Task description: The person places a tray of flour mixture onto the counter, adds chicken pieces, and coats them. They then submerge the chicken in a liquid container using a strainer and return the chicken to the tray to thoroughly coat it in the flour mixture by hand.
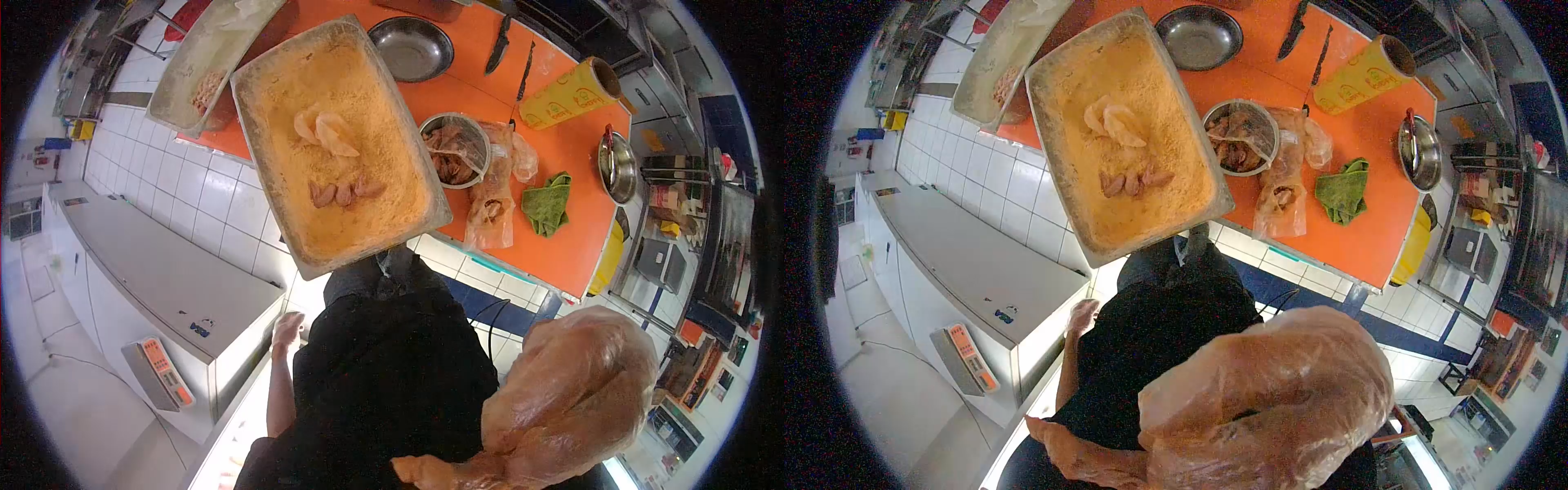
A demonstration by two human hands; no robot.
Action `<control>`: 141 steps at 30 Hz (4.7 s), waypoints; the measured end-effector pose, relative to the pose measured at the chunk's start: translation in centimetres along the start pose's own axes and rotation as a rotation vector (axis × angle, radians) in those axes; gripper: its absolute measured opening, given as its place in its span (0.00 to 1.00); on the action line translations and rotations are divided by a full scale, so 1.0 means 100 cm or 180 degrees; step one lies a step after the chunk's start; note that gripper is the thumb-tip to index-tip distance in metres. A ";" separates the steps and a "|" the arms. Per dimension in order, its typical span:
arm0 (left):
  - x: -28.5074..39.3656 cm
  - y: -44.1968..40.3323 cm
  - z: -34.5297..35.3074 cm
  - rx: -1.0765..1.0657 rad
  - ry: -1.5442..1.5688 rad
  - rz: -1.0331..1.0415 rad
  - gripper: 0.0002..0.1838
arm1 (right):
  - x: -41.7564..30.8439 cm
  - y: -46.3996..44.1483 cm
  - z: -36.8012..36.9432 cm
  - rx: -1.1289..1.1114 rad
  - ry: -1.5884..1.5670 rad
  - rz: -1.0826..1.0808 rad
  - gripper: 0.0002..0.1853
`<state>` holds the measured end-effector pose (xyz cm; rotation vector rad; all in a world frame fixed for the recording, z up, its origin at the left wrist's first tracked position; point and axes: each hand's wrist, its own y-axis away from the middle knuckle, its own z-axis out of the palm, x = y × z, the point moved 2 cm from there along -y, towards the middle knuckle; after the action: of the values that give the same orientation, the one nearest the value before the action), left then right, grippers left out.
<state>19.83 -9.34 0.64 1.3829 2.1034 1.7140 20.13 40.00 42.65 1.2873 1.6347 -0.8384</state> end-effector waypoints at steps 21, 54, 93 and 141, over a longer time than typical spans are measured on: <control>-0.029 -0.008 -0.010 0.0091 0.0163 -0.0049 0.22 | 0.364 -0.023 -0.002 0.0840 0.2566 0.1546 0.10; -0.048 -0.013 -0.008 0.0016 -0.0456 0.1028 0.20 | 0.301 -0.051 0.005 0.0400 0.2904 0.2736 0.08; -0.047 -0.030 -0.010 -0.0066 -0.0725 0.1120 0.23 | 0.263 -0.023 -0.031 0.0800 0.2339 0.0404 0.19; 0.071 -0.026 -0.145 0.0612 0.1907 0.2066 0.21 | 0.268 -0.151 0.076 -0.0416 -0.0181 0.0887 0.19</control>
<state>5.86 -15.01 6.86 1.9661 2.2963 2.4800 4.80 39.94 14.95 1.3474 1.4008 -0.5834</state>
